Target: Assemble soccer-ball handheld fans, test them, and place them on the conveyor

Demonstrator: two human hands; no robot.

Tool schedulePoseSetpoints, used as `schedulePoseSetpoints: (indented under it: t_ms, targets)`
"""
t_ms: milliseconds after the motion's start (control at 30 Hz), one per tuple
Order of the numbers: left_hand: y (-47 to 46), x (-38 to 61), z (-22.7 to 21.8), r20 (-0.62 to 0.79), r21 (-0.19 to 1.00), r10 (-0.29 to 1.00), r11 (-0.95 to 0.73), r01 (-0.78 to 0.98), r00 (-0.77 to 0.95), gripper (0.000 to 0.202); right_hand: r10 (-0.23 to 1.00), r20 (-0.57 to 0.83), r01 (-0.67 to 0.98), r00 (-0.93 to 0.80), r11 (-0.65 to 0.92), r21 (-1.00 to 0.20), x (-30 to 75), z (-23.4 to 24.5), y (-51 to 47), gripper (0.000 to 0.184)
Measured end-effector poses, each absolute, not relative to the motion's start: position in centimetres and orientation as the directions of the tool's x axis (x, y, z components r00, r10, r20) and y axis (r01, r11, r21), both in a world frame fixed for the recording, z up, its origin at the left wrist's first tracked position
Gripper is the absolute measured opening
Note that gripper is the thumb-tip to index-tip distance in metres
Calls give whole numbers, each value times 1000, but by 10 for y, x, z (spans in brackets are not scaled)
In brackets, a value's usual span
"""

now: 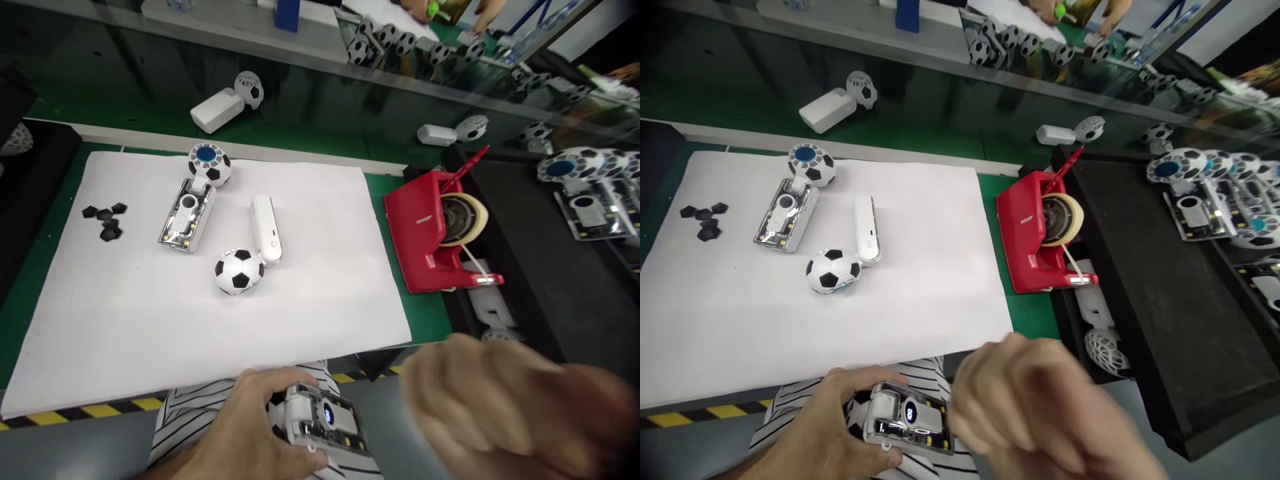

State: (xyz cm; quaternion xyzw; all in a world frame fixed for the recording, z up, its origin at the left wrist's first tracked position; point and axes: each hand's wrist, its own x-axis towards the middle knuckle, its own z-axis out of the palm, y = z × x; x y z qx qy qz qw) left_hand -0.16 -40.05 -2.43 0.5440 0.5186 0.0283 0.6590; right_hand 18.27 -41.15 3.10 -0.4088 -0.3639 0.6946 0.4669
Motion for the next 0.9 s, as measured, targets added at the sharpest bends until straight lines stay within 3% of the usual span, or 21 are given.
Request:
schedulePoseSetpoints:
  t_ms: [67,133,267,333,433,533,600,733,833,900]
  targets:
    - [-403,-1,-23,-665,743,575,448,497,477,54,912,-220,-487,-346,-375,-789,179,29,-410,60]
    - [-407,-2,-25,-684,728,565,493,476,462,58,862,-263,-491,-434,-471,-733,176,30,-407,58]
    - [-414,-7,-32,-693,710,501,601,367,518,65,955,-250,-517,-157,-295,-803,183,38,-402,61]
    - [-416,-8,-35,-640,731,529,642,230,557,61,961,-220,-449,-166,-272,-851,190,36,-402,61]
    - [-415,-8,-39,-506,796,634,604,34,585,55,933,-255,-241,-255,-317,-917,201,25,-404,59]
    - [-411,-8,-39,-402,828,687,555,-81,606,53,926,-287,88,-244,-273,-958,211,15,-407,55]
    - [-408,-8,-36,-372,833,695,543,-109,615,51,919,-304,271,-251,-235,-934,216,15,-410,49]
    - [-404,-9,-30,-347,846,718,518,-129,603,50,804,-451,459,-386,-257,-851,219,29,-408,22]
    - [-403,-8,-29,-264,887,766,431,-164,586,53,689,-589,633,-423,-240,-736,215,45,-401,51]
    - [-400,-9,-28,-168,949,839,279,-145,517,58,708,-579,706,-404,-162,-690,212,55,-396,59]
